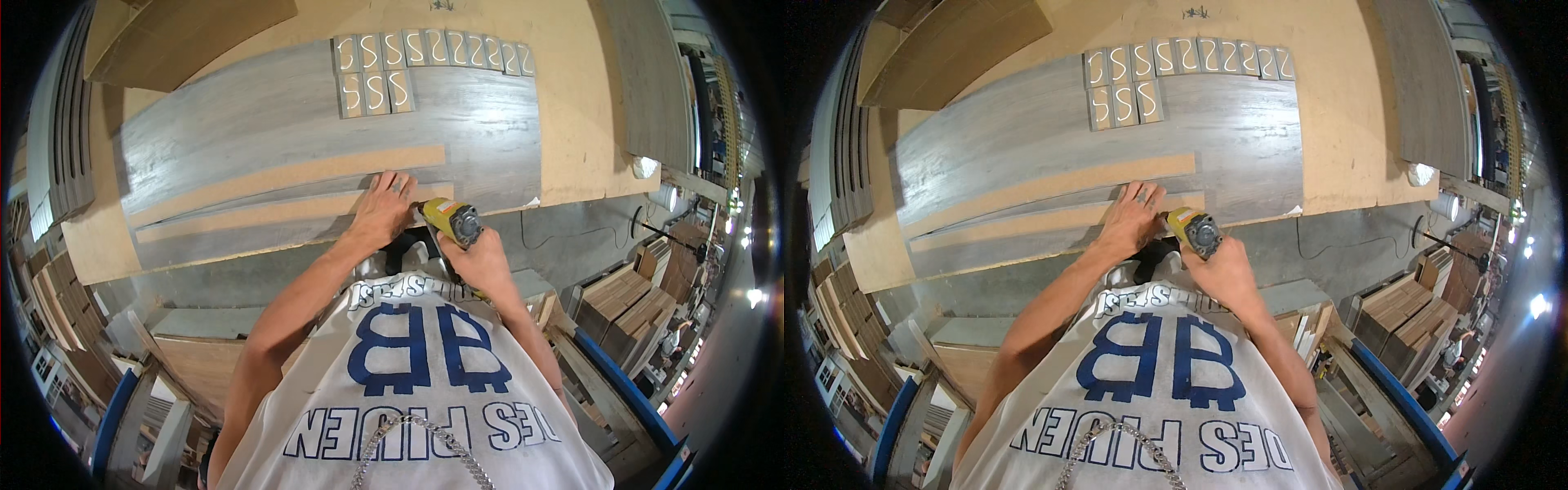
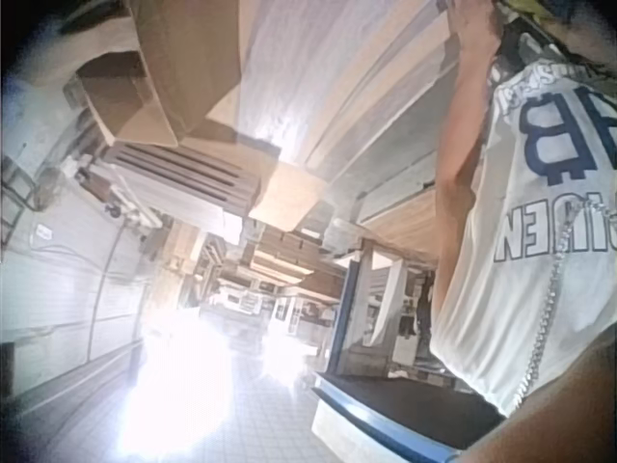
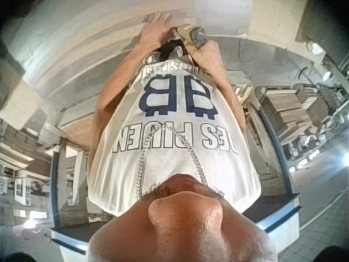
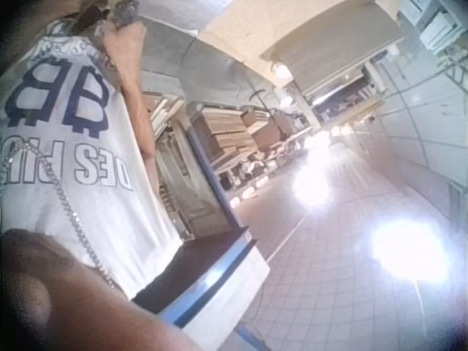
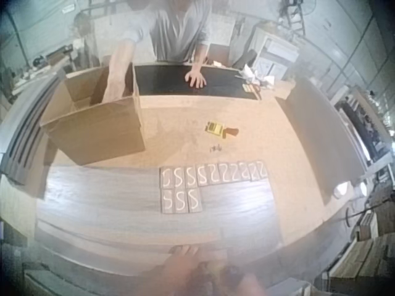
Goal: Nailing thin wooden strips onto a larger board using a pneumatic nail gun and organizing finished parts.
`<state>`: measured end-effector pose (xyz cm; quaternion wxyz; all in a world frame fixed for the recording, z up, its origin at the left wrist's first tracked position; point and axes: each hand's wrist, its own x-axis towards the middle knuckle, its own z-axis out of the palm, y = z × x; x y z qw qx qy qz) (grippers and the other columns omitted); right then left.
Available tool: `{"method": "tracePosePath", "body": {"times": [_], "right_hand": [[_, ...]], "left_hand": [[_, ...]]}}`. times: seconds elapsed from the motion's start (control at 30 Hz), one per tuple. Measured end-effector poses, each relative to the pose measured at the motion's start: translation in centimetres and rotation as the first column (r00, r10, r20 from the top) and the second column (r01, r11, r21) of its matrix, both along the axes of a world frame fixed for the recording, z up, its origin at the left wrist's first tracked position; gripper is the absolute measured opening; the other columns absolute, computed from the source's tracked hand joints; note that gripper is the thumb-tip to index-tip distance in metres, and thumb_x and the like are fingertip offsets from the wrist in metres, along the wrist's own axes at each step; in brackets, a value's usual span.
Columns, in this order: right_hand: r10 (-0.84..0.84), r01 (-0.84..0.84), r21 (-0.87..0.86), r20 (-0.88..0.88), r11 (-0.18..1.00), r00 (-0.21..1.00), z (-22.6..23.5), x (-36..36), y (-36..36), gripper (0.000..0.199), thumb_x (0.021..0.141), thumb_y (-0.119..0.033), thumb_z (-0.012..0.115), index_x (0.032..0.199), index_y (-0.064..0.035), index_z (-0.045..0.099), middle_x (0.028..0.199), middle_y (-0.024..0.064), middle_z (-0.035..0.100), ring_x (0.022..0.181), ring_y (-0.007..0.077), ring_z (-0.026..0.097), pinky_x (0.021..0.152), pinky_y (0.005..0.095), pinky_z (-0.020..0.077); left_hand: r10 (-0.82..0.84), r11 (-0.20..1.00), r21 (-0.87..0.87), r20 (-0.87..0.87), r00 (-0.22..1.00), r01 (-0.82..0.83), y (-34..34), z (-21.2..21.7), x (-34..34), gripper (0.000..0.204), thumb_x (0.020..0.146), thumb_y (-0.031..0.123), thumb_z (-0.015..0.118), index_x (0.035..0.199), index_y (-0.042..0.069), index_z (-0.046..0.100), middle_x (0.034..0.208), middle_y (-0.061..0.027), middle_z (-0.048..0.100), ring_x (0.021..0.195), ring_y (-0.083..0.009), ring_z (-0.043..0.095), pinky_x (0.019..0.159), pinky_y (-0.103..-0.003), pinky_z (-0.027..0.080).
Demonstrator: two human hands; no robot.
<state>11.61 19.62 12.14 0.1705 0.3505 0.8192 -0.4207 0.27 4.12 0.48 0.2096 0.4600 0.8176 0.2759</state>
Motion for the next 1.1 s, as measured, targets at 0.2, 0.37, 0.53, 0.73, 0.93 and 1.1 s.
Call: {"method": "tracePosePath", "body": {"times": [0.2, 0.37, 0.53, 0.73, 0.93, 1.1], "right_hand": [[-0.067, 0.067, 0.004, 0.083, 0.998, 0.994, 0.9, -2.4, 0.8, 0.037, 0.084, -0.029, 0.071, 0.091, 0.0069, 0.07, 0.076, 0.0289, 0.067, 0.081, 0.0444, 0.069, 0.072, 0.0445, 0.0542], [-0.047, 0.047, -0.038, 0.022, 0.998, 0.999, 0.8, -2.8, 0.7, 0.038, 0.084, -0.029, 0.07, 0.09, 0.0084, 0.069, 0.075, 0.0299, 0.067, 0.08, 0.0456, 0.068, 0.072, 0.0455, 0.0535], [-0.031, 0.032, -0.007, 0.106, 0.999, 0.994, 1.3, -3.3, 0.6, 0.036, 0.083, -0.027, 0.071, 0.089, 0.0081, 0.069, 0.078, 0.0305, 0.067, 0.081, 0.0461, 0.068, 0.072, 0.0461, 0.0539], [0.048, -0.049, 0.039, 0.015, 0.998, 0.999, 1.4, -3.3, 0.1, 0.036, 0.082, -0.024, 0.072, 0.097, 0.0081, 0.069, 0.081, 0.0303, 0.067, 0.083, 0.0461, 0.068, 0.072, 0.045, 0.0549], [-0.139, 0.139, 0.05, 0.001, 0.989, 0.99, 1.4, -1.5, 4.1, 0.039, 0.082, -0.025, 0.074, 0.098, 0.0091, 0.068, 0.083, 0.0292, 0.069, 0.084, 0.0457, 0.069, 0.072, 0.0442, 0.0555], [-0.139, 0.063, 0.503, 0.115, 0.862, 0.984, -2.1, -1.1, 12.0, 0.039, 0.086, -0.024, 0.07, 0.109, 0.0062, 0.066, 0.091, 0.0253, 0.071, 0.087, 0.0419, 0.07, 0.075, 0.0498, 0.0545]], "left_hand": [[0.06, 0.992, 0.104, 0.037, 0.998, -0.064, 0.0, -0.7, 0.3, 0.049, 0.084, 0.017, 0.066, 0.126, -0.007, 0.058, 0.119, -0.0169, 0.055, 0.119, -0.0345, 0.046, 0.099, -0.045, 0.04], [0.031, 0.992, 0.12, 0.041, 0.999, -0.036, -0.2, -1.1, 0.2, 0.051, 0.085, 0.019, 0.069, 0.127, -0.007, 0.057, 0.124, -0.0164, 0.054, 0.12, -0.0353, 0.046, 0.1, -0.046, 0.041], [0.04, 0.991, 0.129, 0.03, 0.999, -0.043, -0.4, -1.1, 0.2, 0.053, 0.085, 0.02, 0.069, 0.129, -0.008, 0.056, 0.124, -0.017, 0.054, 0.12, -0.0353, 0.046, 0.1, -0.047, 0.041], [0.02, 0.989, 0.145, -0.003, 1.0, -0.02, -0.2, -1.0, 0.2, 0.053, 0.083, 0.018, 0.066, 0.127, -0.011, 0.056, 0.118, -0.0175, 0.054, 0.115, -0.0354, 0.047, 0.098, -0.046, 0.042], [0.008, 0.996, 0.091, 0.066, 0.998, -0.014, -0.6, 0.2, -0.5, 0.058, 0.086, 0.022, 0.069, 0.132, -0.01, 0.052, 0.129, -0.0201, 0.052, 0.124, -0.0385, 0.044, 0.106, -0.048, 0.039], [0.148, 0.983, 0.096, 0.063, 0.987, -0.154, -2.0, 1.6, -1.2, 0.056, 0.089, 0.024, 0.069, 0.136, -0.001, 0.052, 0.127, -0.0178, 0.053, 0.121, -0.0391, 0.047, 0.107, -0.047, 0.039]]}}
